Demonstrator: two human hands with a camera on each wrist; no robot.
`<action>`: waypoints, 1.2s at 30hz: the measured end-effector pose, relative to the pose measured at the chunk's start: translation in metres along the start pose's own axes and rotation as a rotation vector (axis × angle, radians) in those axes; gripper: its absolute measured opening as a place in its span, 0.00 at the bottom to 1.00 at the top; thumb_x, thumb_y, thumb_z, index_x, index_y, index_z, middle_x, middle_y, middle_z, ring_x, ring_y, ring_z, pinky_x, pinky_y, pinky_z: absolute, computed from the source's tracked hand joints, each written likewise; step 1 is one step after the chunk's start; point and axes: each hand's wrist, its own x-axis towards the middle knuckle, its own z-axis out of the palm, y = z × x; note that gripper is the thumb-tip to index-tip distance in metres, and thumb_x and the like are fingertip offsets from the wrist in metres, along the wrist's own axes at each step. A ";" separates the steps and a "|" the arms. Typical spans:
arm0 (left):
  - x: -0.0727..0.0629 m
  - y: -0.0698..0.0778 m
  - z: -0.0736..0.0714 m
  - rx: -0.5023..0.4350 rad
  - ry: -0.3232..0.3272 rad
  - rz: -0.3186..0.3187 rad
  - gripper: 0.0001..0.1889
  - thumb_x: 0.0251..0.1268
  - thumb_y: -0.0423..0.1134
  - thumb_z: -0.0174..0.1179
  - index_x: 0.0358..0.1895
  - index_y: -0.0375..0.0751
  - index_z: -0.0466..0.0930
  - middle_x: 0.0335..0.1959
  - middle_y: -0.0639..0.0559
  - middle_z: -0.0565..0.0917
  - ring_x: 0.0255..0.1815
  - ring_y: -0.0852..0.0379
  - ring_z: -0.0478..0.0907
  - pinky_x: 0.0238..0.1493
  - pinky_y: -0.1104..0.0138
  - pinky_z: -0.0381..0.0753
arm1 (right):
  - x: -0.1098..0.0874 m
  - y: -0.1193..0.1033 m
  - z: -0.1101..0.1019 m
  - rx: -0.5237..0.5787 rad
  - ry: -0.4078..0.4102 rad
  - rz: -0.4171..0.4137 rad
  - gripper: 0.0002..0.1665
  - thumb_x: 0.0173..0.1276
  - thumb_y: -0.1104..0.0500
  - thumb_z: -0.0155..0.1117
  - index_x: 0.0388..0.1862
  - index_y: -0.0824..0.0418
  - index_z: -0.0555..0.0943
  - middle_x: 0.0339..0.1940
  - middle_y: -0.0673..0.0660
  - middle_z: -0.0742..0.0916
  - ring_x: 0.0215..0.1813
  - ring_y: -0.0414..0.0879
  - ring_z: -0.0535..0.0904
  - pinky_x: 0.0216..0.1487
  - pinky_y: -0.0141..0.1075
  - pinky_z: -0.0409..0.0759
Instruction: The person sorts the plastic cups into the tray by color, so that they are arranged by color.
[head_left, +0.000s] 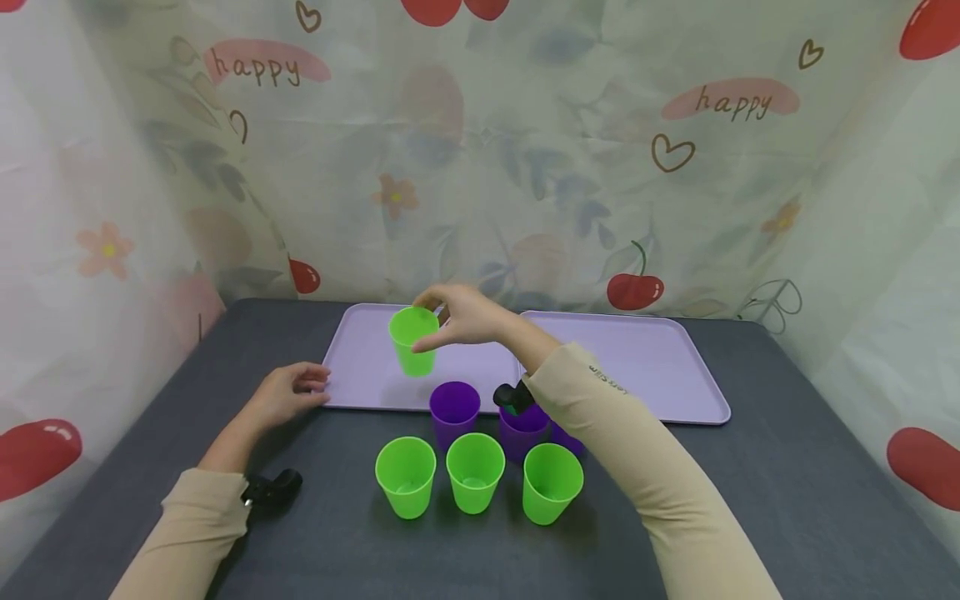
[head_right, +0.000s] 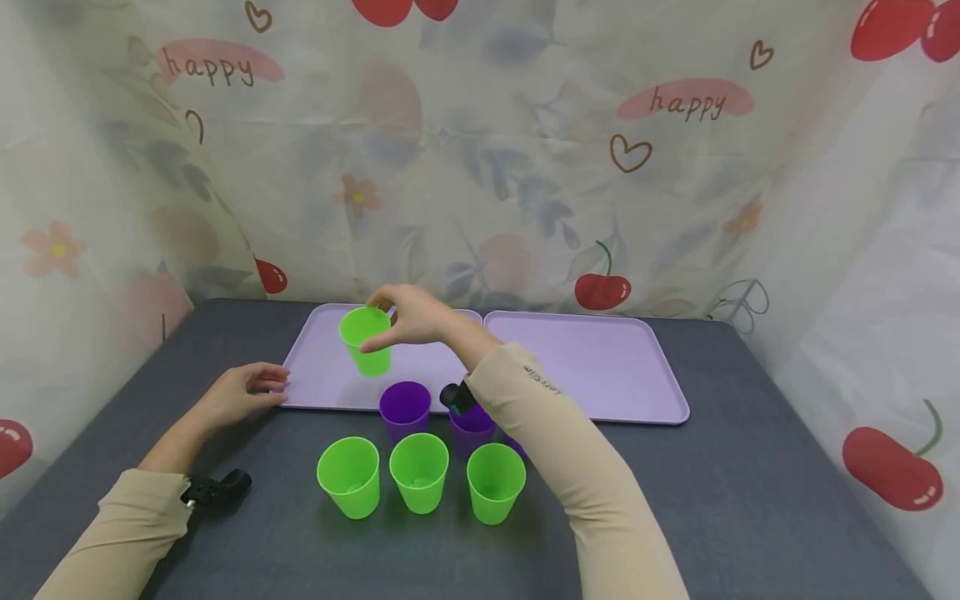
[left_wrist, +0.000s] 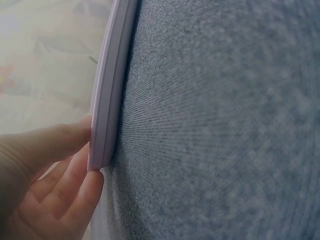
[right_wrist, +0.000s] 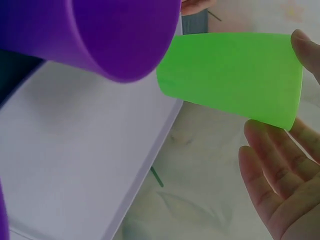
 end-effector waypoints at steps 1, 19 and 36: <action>0.000 0.000 0.000 0.001 0.000 -0.002 0.22 0.60 0.36 0.61 0.56 0.30 0.72 0.53 0.32 0.78 0.53 0.40 0.76 0.53 0.51 0.75 | 0.002 -0.001 0.002 -0.007 -0.004 0.004 0.34 0.50 0.53 0.75 0.55 0.62 0.75 0.51 0.58 0.82 0.48 0.49 0.82 0.50 0.29 0.78; 0.000 0.000 0.000 0.012 0.014 0.001 0.22 0.60 0.35 0.61 0.56 0.29 0.72 0.53 0.32 0.78 0.53 0.40 0.77 0.53 0.51 0.74 | 0.027 -0.011 0.024 -0.087 -0.053 0.032 0.36 0.51 0.50 0.74 0.57 0.62 0.74 0.54 0.60 0.81 0.49 0.50 0.81 0.48 0.28 0.76; -0.003 0.002 0.000 0.010 0.016 0.022 0.22 0.59 0.35 0.62 0.56 0.28 0.72 0.52 0.31 0.78 0.52 0.40 0.77 0.52 0.53 0.76 | 0.041 -0.019 0.044 -0.127 -0.116 0.007 0.33 0.51 0.50 0.73 0.55 0.62 0.76 0.52 0.58 0.83 0.53 0.48 0.79 0.46 0.26 0.75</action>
